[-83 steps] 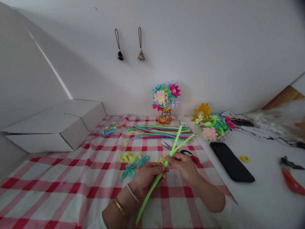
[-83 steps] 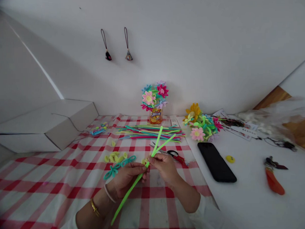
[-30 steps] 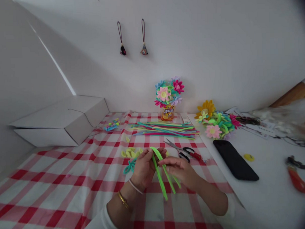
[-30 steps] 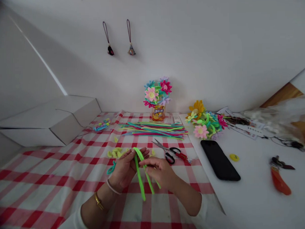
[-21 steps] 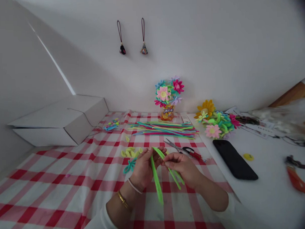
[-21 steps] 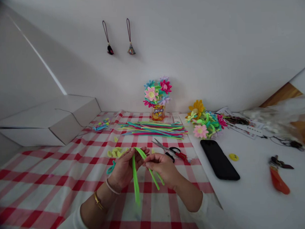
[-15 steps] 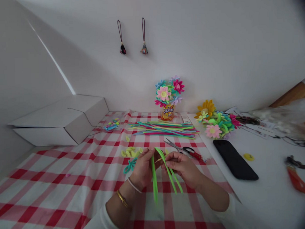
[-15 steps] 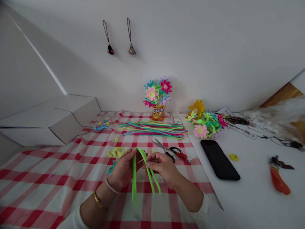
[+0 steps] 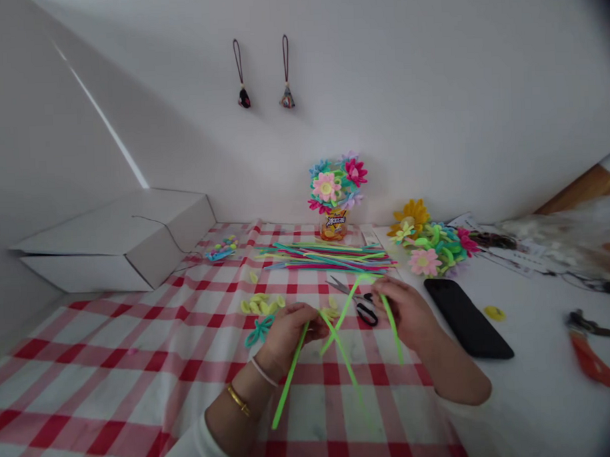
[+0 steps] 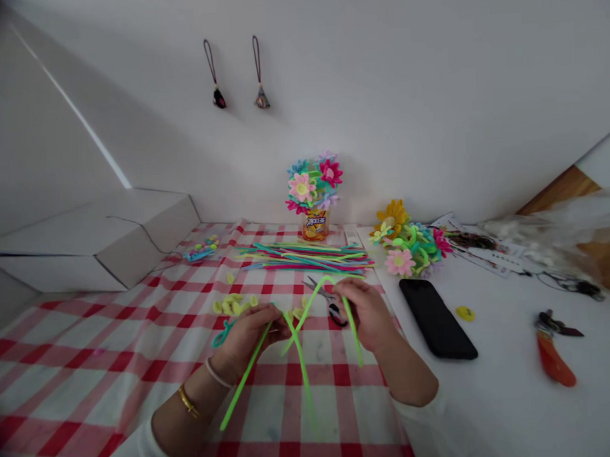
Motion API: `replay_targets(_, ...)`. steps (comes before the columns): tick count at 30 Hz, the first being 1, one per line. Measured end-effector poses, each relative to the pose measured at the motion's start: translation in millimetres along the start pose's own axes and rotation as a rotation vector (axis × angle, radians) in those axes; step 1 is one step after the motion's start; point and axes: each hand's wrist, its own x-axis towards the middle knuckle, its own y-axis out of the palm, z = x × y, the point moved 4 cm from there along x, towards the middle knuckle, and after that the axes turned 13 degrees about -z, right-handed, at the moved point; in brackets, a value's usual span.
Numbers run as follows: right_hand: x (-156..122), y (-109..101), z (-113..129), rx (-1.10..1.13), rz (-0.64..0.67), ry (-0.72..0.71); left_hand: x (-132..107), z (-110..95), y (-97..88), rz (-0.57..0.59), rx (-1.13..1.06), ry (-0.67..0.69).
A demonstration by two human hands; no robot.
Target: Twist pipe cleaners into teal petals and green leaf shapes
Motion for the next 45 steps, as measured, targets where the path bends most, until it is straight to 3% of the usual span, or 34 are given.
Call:
replay_targets(3, 5, -8, 18, 0.16, -0.017, -0.018, -2, 8, 3.6, 0.03, 0.139, -0.032)
replay_targets(9, 7, -17, 31, 0.281, 0.031, -0.124, 3, 17, 0.6, -0.003, 0.319, 0.074)
replay_targets(14, -4, -5, 10, -0.059, 0.165, -0.003, 5, 7, -3.7, -0.032, 0.016, 0.122)
replay_targets(19, -14, 10, -15, -0.466, 0.252, 0.018, -6, 4, 4.2, 0.195, -0.023, -0.055)
replay_targets(24, -20, 19, -23, -0.471, 0.309, 0.071, -11, 4, 7.9, 0.18, 0.044, -0.085)
replay_targets(30, -20, 21, -25, -0.54, 0.281, 0.013, -10, 6, 7.6, 0.168, 0.013, -0.117)
replay_targets(35, -24, 22, -32, -0.44, 0.359, 0.141, -8, 7, 6.5, 0.125, 0.038, -0.065)
replay_targets(41, -34, 30, -40, -0.333, 0.448, 0.282, -9, 11, 10.9, 0.185, -0.024, -0.08)
replay_targets(45, -32, 32, -38, -0.339, 0.463, 0.201, -12, 18, 13.6, 0.251, -0.015, -0.165)
